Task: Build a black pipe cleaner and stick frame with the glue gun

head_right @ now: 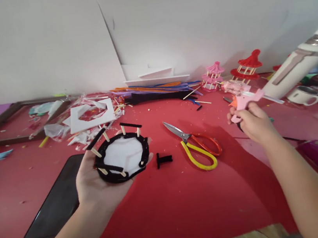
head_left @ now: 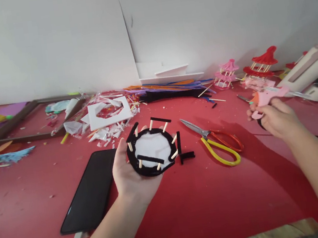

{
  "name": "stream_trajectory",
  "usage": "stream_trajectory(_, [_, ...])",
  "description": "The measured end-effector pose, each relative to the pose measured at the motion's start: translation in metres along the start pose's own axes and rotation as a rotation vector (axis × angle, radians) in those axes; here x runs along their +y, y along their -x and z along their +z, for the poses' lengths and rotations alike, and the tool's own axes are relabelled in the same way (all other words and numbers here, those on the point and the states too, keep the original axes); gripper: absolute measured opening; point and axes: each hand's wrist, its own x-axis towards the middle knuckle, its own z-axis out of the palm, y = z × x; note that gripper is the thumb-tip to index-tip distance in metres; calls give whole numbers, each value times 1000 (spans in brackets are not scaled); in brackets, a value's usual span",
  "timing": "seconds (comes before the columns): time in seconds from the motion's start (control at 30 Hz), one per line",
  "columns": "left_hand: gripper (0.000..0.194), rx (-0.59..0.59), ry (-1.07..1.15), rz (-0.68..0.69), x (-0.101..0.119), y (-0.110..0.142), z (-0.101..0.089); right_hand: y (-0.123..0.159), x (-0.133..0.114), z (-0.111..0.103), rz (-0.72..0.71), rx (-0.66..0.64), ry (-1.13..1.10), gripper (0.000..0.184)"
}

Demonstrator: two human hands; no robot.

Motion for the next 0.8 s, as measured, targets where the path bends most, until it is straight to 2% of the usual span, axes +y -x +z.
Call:
stream_trajectory(0.17, [28,47,-12,11,4,-1,1,3,-8,9,85,-162,-234,34])
stream_trajectory(0.3, [31,51,-14,-11,5,-3,1,4,-8,7,137,-277,-266,28])
stream_trajectory(0.43, [31,19,-32,-6,4,-4,-1,5,-6,4,140,-334,-256,23])
stream_trajectory(0.63, [37,24,-42,-59,2,0,-1,3,-4,4,8,-336,-111,20])
stream_trajectory(0.8, [37,-3,-19,-73,0,2,2,-1,10,0,-157,-269,222,17])
